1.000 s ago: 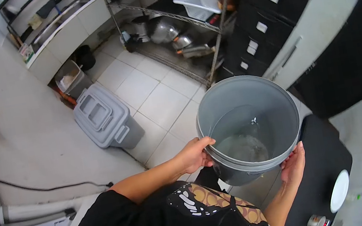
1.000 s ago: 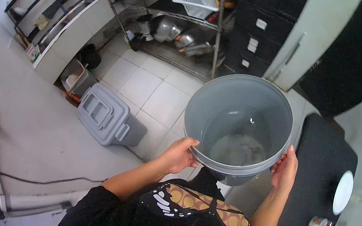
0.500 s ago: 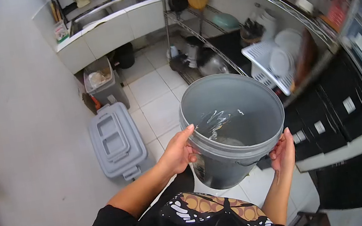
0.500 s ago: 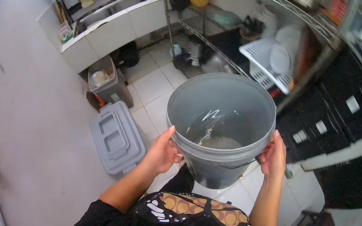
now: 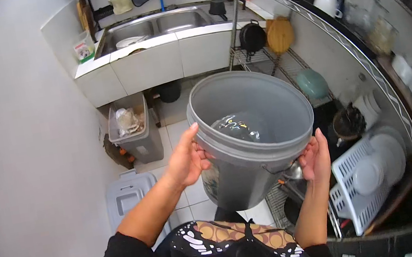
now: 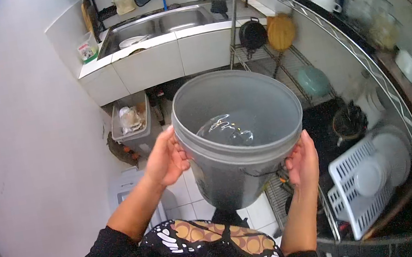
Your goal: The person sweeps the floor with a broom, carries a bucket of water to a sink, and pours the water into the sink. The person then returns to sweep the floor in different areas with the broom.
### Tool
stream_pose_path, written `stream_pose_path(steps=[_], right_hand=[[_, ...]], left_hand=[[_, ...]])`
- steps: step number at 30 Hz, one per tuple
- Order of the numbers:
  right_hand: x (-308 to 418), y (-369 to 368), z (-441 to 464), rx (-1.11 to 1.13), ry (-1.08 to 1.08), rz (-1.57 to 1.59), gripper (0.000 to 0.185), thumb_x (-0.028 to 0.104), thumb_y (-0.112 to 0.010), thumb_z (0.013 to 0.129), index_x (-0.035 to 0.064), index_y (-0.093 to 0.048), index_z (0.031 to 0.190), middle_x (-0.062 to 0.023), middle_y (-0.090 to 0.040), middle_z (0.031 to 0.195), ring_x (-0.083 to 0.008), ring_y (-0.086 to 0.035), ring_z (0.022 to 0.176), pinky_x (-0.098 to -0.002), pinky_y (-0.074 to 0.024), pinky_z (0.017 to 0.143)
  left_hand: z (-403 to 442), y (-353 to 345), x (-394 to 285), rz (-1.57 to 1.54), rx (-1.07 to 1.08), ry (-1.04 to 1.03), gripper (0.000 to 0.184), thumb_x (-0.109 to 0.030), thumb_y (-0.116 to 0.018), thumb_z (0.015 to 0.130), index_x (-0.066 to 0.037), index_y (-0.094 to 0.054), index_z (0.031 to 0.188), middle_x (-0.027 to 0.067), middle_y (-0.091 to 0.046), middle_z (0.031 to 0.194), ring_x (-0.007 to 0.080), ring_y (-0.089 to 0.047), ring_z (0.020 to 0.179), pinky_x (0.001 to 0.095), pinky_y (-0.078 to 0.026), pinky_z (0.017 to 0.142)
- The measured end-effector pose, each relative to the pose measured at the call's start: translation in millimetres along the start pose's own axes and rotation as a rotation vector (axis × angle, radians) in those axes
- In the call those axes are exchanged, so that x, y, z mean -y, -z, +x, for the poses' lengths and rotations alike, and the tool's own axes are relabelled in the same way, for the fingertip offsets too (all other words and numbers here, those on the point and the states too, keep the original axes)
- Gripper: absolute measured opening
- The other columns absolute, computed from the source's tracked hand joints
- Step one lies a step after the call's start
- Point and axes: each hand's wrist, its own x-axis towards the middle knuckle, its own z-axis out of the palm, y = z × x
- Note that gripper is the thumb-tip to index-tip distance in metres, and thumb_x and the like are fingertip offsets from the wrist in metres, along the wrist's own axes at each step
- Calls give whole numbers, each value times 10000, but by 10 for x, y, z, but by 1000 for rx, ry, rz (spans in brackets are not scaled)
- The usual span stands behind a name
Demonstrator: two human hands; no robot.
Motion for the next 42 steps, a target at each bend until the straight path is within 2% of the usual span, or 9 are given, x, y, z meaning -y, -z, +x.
stream_pose_path(steps=[6,11,19,23,27,30,33,37,42], right_hand=[[42,-741,1794,168,-47,-4,356,390,-448,847,74,-551,720,-2,-552,616,-72,-486,481,-162,-329,322],[32,-1339,2835,290,-53,-65,315,380,-467,836,80,-552,877,-8,-598,752,-54,-501,532,-163,-308,348],[-67,-2347,3986,88,73,-88,348,362,-441,853,30,-540,881,-4,-553,645,-61,-491,476,-161,-354,328],[39,-2486,4559,237,65,-109,255,303,-474,850,55,-529,871,-18,-583,732,-44,-514,557,-147,-336,348],[98,-3036,4873,139,83,-166,236,277,-472,853,51,-528,887,-14,-587,724,-37,-518,524,-127,-388,375],[97,-3344,5133,-113,128,-236,236,269,-466,857,46,-531,905,-18,-586,709,-39,-508,484,-136,-385,352],[267,-3395,5314,84,80,-353,251,269,-455,862,39,-527,932,-31,-591,724,-42,-491,443,-142,-367,326],[305,-3678,5455,-171,88,-518,348,376,-470,843,44,-573,849,-16,-586,594,-42,-443,362,-156,-295,275],[275,-3847,5542,-310,-34,-619,404,440,-436,840,71,-600,868,2,-601,654,-50,-445,373,-158,-267,276]], left_hand=[[1252,320,-871,-87,16,-136,214,-211,-443,797,-53,-511,925,56,-586,808,145,-564,673,228,-376,444],[2144,658,-1592,-111,63,-216,175,-113,-428,781,-42,-476,934,89,-590,858,179,-587,697,225,-412,436],[3423,1076,-2669,-94,122,-149,224,-67,-422,761,-41,-434,983,98,-563,906,188,-582,739,235,-418,436],[3912,1162,-3070,-128,200,-116,222,-66,-430,760,-45,-435,980,95,-558,914,184,-578,757,241,-413,438],[4384,1310,-3326,-192,201,-50,238,-65,-427,758,-51,-437,995,88,-562,947,191,-578,788,233,-434,457],[4592,1385,-3506,-234,265,-4,257,-59,-423,754,-54,-439,1010,84,-550,987,210,-568,842,240,-454,476],[4793,1459,-3651,-310,321,98,333,-46,-421,750,-46,-415,1083,96,-517,1051,237,-509,989,307,-495,577],[5011,1588,-3955,-487,536,241,313,-14,-409,763,-31,-410,1075,109,-486,1079,263,-450,1081,394,-482,754],[5212,1809,-4008,-618,555,498,271,18,-404,776,-19,-419,1043,104,-471,1061,288,-423,1111,460,-403,882]])
